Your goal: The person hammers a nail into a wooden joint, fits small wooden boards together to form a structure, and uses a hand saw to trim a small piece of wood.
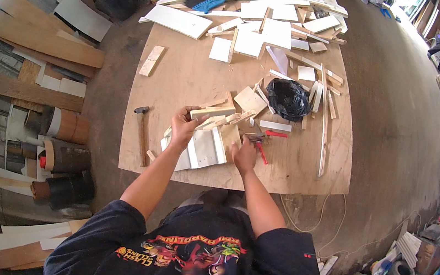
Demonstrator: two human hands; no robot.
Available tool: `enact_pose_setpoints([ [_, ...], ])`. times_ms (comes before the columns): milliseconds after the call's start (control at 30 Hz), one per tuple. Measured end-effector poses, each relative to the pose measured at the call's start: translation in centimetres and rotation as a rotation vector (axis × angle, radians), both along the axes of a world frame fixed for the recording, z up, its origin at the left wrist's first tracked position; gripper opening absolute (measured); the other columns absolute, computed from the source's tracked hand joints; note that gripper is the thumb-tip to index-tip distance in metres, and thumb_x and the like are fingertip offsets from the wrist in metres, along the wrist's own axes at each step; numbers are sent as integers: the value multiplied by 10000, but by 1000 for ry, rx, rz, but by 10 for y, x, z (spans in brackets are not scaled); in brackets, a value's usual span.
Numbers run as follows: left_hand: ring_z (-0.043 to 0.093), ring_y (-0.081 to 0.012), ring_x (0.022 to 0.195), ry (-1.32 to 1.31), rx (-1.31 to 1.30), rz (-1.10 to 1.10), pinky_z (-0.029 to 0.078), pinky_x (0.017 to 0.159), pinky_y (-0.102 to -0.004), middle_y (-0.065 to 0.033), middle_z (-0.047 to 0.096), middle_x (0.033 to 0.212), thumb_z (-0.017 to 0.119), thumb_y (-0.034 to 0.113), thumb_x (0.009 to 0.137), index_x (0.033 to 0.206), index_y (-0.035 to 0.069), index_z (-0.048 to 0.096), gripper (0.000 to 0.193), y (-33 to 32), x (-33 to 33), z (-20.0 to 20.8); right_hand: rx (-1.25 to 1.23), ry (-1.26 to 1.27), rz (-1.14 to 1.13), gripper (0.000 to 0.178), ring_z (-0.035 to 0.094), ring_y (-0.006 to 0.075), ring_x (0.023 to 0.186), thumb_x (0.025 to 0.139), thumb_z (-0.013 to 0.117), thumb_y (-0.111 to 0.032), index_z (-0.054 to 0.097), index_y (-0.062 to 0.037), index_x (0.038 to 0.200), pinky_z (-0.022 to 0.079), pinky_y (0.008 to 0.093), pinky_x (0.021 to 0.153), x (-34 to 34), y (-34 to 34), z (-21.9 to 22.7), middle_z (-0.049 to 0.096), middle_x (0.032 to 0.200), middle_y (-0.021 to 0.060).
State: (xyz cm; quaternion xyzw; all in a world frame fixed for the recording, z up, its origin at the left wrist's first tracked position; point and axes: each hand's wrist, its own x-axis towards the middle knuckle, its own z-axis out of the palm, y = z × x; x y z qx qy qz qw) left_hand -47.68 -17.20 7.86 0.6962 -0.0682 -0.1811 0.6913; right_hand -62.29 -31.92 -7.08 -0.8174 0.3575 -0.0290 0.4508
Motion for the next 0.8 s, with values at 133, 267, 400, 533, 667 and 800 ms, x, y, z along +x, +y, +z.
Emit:
enact_pose_setpoints([
  [133,638,-77,826,-118,48,-133,518,716,-236,-42,712,908,822,41,843,1103,-30,669,310,0,-17,-14,-98,-415,2,658,596,395,1120,871,774,-284,502,-21,1410,496,459,940,-9,-11,55,630,1207,200],
  [267,700,-132,961,-288,236,-327,554,850,-277,-81,756,1032,834,39,819,1067,-13,704,285,-20,-37,3,-357,-605,156,551,609,368,1105,831,749,-97,581,-63,1354,511,443,921,-16,-44,104,636,1197,176],
  [400,709,-149,986,-256,124,-389,561,877,-301,-88,764,1056,841,40,808,1054,8,721,275,-31,-38,-14,-415,-495,251,457,633,337,1059,793,687,13,666,-98,1236,537,427,852,-17,-72,102,648,1127,124],
  [533,712,-195,1016,-388,257,-370,559,936,-335,-91,762,1083,836,16,799,1052,34,738,272,-46,-37,-5,-387,-486,308,369,653,321,1010,814,661,41,671,-88,1160,539,419,822,-4,-95,100,655,1097,102],
  [667,727,-222,1016,-560,290,-207,569,903,-345,-121,752,1120,849,31,772,1089,40,734,337,-63,-24,-25,-268,-543,311,315,673,340,949,827,643,59,655,-83,1108,540,428,793,25,-119,106,668,1053,117],
  [800,727,-205,1025,-459,318,-180,574,892,-325,-115,760,1102,835,28,804,1108,29,725,322,-76,-25,-31,-207,-526,404,326,675,341,966,821,640,65,650,-84,1111,543,427,794,47,-142,80,679,1042,117],
])
